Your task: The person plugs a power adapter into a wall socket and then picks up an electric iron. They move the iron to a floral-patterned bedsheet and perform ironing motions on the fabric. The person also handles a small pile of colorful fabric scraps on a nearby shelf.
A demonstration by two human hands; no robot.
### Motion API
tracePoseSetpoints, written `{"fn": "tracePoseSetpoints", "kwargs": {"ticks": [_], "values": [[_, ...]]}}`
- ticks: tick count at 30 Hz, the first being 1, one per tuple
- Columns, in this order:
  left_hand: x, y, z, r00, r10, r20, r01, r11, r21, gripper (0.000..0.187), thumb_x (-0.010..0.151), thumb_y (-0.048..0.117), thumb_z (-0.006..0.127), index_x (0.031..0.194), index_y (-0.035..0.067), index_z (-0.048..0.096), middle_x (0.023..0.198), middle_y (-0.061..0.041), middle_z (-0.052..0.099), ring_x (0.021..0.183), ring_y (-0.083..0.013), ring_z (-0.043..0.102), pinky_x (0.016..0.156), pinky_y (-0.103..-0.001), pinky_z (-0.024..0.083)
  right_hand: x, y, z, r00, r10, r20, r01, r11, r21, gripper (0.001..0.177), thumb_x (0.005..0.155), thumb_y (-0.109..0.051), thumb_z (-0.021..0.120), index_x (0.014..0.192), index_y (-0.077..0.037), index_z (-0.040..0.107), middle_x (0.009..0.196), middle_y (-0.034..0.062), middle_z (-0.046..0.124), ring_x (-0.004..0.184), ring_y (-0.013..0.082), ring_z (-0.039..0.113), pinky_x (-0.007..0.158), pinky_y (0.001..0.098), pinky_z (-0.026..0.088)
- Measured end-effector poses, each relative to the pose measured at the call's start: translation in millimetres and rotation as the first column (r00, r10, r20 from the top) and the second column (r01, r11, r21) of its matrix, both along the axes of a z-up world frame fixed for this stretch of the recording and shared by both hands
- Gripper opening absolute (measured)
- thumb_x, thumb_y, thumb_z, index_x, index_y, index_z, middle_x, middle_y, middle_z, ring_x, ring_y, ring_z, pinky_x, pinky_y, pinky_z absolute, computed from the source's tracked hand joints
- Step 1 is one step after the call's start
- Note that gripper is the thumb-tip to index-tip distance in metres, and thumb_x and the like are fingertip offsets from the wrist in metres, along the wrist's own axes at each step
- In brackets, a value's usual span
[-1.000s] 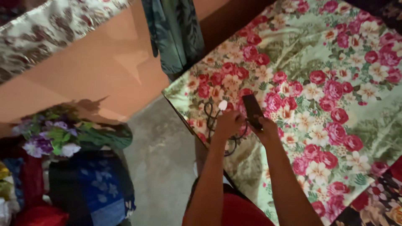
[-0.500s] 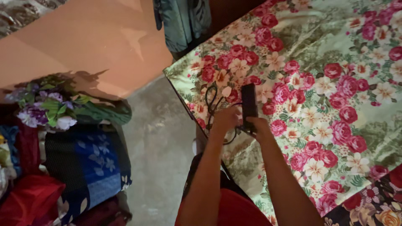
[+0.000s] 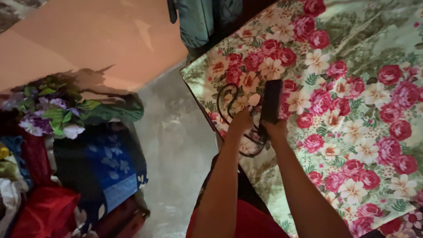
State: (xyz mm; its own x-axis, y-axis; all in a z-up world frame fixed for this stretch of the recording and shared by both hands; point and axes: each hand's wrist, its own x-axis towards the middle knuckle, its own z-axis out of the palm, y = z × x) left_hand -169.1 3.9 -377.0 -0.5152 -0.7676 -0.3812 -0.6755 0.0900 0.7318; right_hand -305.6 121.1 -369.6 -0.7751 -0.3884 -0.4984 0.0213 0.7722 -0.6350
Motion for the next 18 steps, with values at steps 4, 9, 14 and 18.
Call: {"fn": "tracePoseSetpoints", "kwargs": {"ticks": [4,9,14,18], "values": [[-2,-4,-9,0.997,-0.003,-0.072,0.005,1.0,0.019,0.054,0.085,0.009,0.052,0.138,0.004,0.054,0.133,-0.029,0.058,0.122,-0.046,0.055,0.099,-0.052,0.048,21,-23,35,0.937,0.142,-0.319,-0.111,0.987,0.114,0.065,0.063,-0.036,0.089,0.114,-0.003,0.065,0.102,0.0207,0.074,0.091,0.0381,0.071,0.081,0.0488,0.055],[-5,-3,-17,0.997,0.034,0.074,-0.021,0.986,-0.164,0.038,0.085,0.021,0.064,0.118,0.002,0.061,0.118,-0.025,0.065,0.115,-0.0428,0.062,0.097,-0.051,0.051,18,-41,48,0.957,0.266,-0.12,-0.265,0.964,0.025,0.064,0.064,-0.037,0.081,0.121,-0.008,0.068,0.094,0.0174,0.073,0.089,0.0344,0.073,0.079,0.0454,0.056],[-7,-21,-11,0.986,0.094,0.139,-0.093,0.996,-0.014,0.03,0.099,0.033,0.062,0.102,0.004,0.068,0.1,-0.021,0.069,0.096,-0.0427,0.067,0.081,-0.056,0.054,5,-40,-1,0.958,0.195,0.208,-0.149,0.965,-0.217,0.048,0.058,-0.021,0.075,0.104,-0.008,0.071,0.081,0.0079,0.072,0.075,0.0271,0.069,0.069,0.0394,0.054],[11,-32,33,0.982,0.187,-0.036,-0.189,0.926,-0.326,0.022,0.09,0.026,0.069,0.1,0.006,0.068,0.094,-0.018,0.07,0.093,-0.0403,0.068,0.079,-0.053,0.054,10,-52,-24,0.886,0.052,0.46,0.108,0.944,-0.313,0.025,0.083,-0.025,0.066,0.097,-0.004,0.062,0.071,0.0092,0.056,0.061,0.0273,0.052,0.057,0.0412,0.042]]}}
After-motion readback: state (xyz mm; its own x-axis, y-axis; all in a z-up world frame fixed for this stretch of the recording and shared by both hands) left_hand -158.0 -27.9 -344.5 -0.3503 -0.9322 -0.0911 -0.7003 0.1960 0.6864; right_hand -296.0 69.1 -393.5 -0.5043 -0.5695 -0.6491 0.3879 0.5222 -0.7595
